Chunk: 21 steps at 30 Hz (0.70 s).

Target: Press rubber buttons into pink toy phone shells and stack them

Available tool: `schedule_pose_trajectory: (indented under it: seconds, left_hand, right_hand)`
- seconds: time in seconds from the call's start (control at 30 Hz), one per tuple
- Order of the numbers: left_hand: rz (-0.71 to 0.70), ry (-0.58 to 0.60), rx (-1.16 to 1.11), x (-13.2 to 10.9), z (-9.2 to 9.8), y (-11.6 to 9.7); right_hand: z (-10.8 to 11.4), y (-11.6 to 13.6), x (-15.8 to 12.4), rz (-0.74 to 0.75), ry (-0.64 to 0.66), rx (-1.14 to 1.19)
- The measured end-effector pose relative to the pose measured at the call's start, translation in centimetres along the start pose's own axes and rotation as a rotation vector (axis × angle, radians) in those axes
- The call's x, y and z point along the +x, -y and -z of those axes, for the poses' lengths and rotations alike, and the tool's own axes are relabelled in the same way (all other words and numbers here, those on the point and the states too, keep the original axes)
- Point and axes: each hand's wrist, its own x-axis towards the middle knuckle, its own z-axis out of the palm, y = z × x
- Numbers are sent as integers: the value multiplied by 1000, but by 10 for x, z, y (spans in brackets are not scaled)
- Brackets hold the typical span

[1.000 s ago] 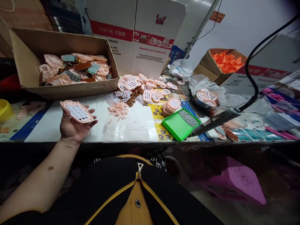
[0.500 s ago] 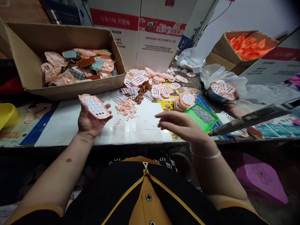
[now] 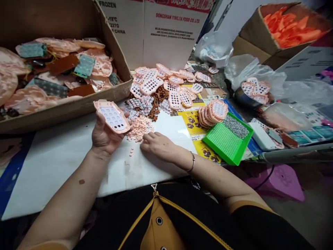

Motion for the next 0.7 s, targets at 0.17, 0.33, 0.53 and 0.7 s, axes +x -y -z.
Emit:
schedule_pose_trajectory:
  seconds: [0.17,0.33,0.53,0.7]
  left_hand:
    - [83,5,0,-1,12,10]
    - [97,6,-8,-6,16,18]
    - [27,-69,63,-8,11,16]
    - [74,-86,126,-3,-12,16]
  right_hand:
    - [-7,-6,2,42,-88,67]
    - [-30,-20,-5,-124,-460,596]
    - [-31,-36,3,-615,-687,1824]
    - [-34,-50,1,-709,-706,2223]
